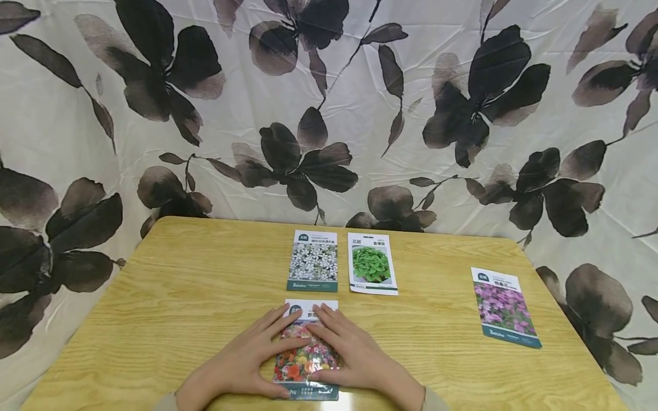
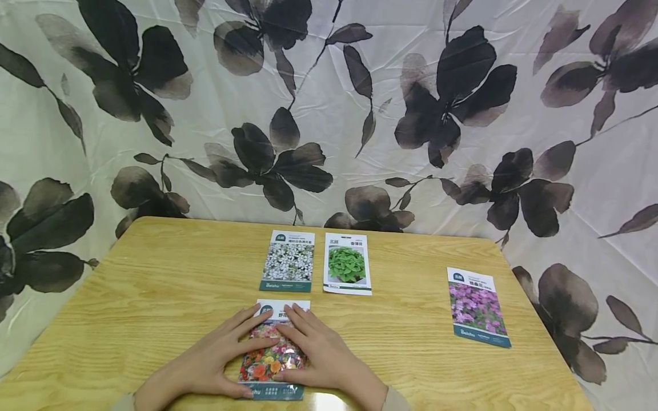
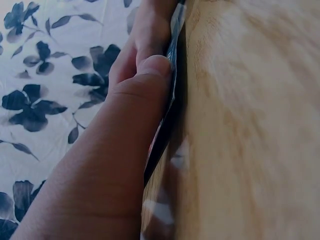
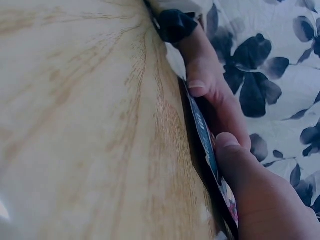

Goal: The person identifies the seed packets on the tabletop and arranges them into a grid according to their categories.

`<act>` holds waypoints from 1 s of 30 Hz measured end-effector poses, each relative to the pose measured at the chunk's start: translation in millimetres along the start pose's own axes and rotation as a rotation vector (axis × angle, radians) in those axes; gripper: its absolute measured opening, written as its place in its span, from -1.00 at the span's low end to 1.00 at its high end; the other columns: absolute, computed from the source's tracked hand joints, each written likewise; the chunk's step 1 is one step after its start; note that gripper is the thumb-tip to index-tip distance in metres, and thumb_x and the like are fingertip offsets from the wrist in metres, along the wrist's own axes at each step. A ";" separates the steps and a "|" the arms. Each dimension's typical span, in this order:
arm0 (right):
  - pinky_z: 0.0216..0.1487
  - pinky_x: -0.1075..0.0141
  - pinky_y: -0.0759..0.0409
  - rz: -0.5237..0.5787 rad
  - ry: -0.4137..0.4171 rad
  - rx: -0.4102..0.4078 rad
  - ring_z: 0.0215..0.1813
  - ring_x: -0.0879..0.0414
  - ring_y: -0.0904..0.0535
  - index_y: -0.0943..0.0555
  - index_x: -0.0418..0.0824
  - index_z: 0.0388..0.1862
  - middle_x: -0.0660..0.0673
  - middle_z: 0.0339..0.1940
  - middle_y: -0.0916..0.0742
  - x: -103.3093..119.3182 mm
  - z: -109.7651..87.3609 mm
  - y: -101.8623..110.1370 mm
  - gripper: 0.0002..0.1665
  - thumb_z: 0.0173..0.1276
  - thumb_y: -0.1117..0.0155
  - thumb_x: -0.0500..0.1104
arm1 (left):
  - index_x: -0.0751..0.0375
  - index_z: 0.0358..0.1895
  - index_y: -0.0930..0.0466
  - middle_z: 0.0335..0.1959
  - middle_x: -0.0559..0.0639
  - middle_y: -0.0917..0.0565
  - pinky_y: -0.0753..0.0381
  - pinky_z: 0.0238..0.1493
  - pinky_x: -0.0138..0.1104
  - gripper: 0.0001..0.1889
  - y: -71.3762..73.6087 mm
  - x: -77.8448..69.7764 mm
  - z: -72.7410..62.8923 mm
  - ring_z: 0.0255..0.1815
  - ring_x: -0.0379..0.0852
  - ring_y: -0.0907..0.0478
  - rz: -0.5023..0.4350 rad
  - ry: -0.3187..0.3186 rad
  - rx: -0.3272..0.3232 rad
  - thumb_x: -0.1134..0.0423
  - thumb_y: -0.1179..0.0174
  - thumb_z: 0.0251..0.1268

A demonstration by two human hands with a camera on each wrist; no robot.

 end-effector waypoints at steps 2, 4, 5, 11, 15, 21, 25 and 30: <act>0.46 0.00 -0.23 0.000 0.003 -0.003 0.59 -0.08 -0.06 -0.26 -0.04 0.56 -0.16 0.61 -0.19 -0.1 0.1 0.2 0.00 0.33 -0.04 0.50 | -0.43 0.49 -0.25 0.60 0.02 -0.07 -0.28 0.29 0.28 -0.13 0.7 -0.7 0.1 0.58 0.23 0.07 0.003 -0.002 -0.004 -0.55 -0.14 0.05; 0.46 0.00 -0.23 0.005 0.004 -0.002 0.59 -0.08 -0.06 -0.26 -0.04 0.56 -0.16 0.61 -0.20 -0.5 0.2 -0.5 0.00 0.33 -0.05 0.50 | -0.44 0.48 -0.24 0.60 0.00 -0.07 -0.27 0.30 0.28 -0.13 0.9 -0.6 -0.2 0.58 0.22 0.07 0.001 0.009 0.002 -0.55 -0.14 0.05; 0.46 0.00 -0.23 0.010 0.002 0.000 0.59 -0.08 -0.06 -0.26 -0.04 0.56 -0.16 0.61 -0.19 -0.6 0.2 -0.9 0.00 0.33 -0.05 0.50 | -0.45 0.48 -0.25 0.60 -0.01 -0.07 -0.27 0.31 0.27 -0.14 0.9 -0.5 -0.4 0.59 0.22 0.08 0.003 0.013 0.002 -0.55 -0.14 0.04; 0.48 0.00 -0.20 0.030 -0.006 0.000 0.60 -0.06 -0.04 -0.25 -0.03 0.57 -0.14 0.61 -0.18 -1.4 0.1 -1.1 0.01 0.32 -0.07 0.50 | -0.44 0.48 -0.26 0.60 0.00 -0.09 -0.29 0.31 0.26 -0.13 0.8 -0.2 -0.3 0.58 0.22 0.06 0.017 0.009 -0.008 -0.56 -0.13 0.03; 0.49 0.01 -0.18 0.044 -0.013 0.004 0.61 -0.05 -0.02 -0.25 -0.03 0.57 -0.13 0.62 -0.18 -1.4 0.2 0.0 0.01 0.31 -0.08 0.50 | -0.44 0.47 -0.28 0.59 0.00 -0.11 -0.31 0.28 0.27 -0.13 1.4 -0.4 0.1 0.58 0.22 0.06 0.001 0.011 -0.016 -0.56 -0.15 0.02; 0.48 -0.01 -0.18 0.074 0.006 -0.032 0.58 -0.08 -0.10 -0.32 -0.08 0.53 -0.15 0.59 -0.24 0.0 1.2 4.4 -0.05 0.34 -0.10 0.44 | -0.44 0.47 -0.28 0.59 0.00 -0.11 -0.31 0.28 0.28 -0.13 2.7 -0.5 1.3 0.58 0.21 0.05 -0.005 0.008 -0.022 -0.56 -0.16 0.01; 0.44 -0.04 -0.26 0.104 0.028 -0.122 0.52 -0.09 -0.24 -0.45 -0.13 0.42 -0.19 0.51 -0.38 -1.0 1.5 9.2 -0.21 0.38 -0.19 0.31 | -0.45 0.46 -0.28 0.59 -0.01 -0.10 -0.29 0.30 0.26 -0.12 2.4 0.0 1.8 0.59 0.19 0.06 -0.014 0.013 -0.021 -0.56 -0.17 0.00; 0.35 -0.08 -0.39 0.200 0.060 -0.299 0.38 -0.10 -0.46 -0.59 -0.26 0.23 -0.24 0.34 -0.57 -6.3 0.9 17.2 -0.42 0.38 -0.33 0.07 | -0.48 0.46 -0.28 0.60 -0.04 -0.08 -0.28 0.31 0.26 -0.12 1.1 1.1 1.8 0.59 0.18 0.08 -0.027 0.024 -0.018 -0.57 -0.18 -0.03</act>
Point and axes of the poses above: each hand's wrist, its own z-axis towards the middle knuckle, its own y-axis out of the back of the hand, x = y × z, the point moved 5 cm from there along z, towards the middle knuckle
